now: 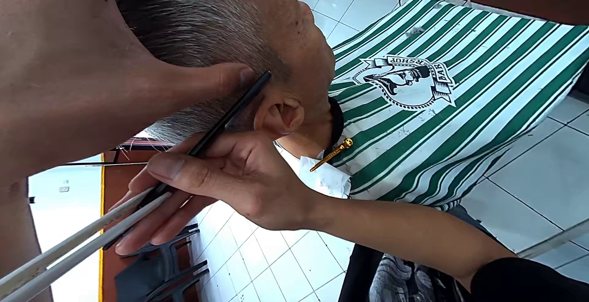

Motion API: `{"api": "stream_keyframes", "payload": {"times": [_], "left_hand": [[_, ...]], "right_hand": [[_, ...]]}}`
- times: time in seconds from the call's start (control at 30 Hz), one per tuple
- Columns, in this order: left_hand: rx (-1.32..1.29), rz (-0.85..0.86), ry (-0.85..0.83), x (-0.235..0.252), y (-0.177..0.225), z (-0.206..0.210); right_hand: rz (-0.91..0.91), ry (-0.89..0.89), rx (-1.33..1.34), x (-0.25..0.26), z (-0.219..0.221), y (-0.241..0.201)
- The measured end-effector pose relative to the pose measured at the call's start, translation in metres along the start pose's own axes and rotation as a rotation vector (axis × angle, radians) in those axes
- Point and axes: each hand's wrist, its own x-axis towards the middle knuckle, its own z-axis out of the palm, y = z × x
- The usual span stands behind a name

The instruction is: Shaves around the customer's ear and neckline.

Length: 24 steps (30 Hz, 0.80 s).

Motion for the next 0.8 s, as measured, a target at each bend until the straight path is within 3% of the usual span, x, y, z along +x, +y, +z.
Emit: {"api": "stream_keyframes", "payload": {"times": [0.3, 0.47, 0.57, 0.63, 0.67, 0.73, 0.8], "left_hand": [[0.014, -0.007, 0.014, -0.002, 0.003, 0.001], [-0.025, -0.116, -0.079, -0.021, 0.013, 0.004], [-0.065, 0.039, 0.161, -0.032, -0.004, 0.030], [-0.025, -0.056, -0.102, -0.023, 0.009, 0.004], [-0.029, -0.047, -0.098, -0.024, 0.007, 0.004], [-0.101, 0.106, 0.248, -0.031, -0.017, 0.037], [-0.041, -0.002, -0.002, -0.013, -0.004, 0.007]], "right_hand": [[0.006, 0.019, 0.025, -0.002, -0.002, -0.002], [0.012, 0.000, 0.018, 0.001, -0.001, -0.003], [0.017, 0.008, 0.020, 0.000, -0.002, -0.003], [0.010, 0.006, 0.018, -0.002, -0.004, -0.002], [0.007, 0.006, 0.022, -0.002, -0.004, -0.002], [0.006, 0.008, 0.032, -0.002, -0.003, -0.002], [0.004, 0.007, 0.036, -0.001, -0.001, -0.002]]}}
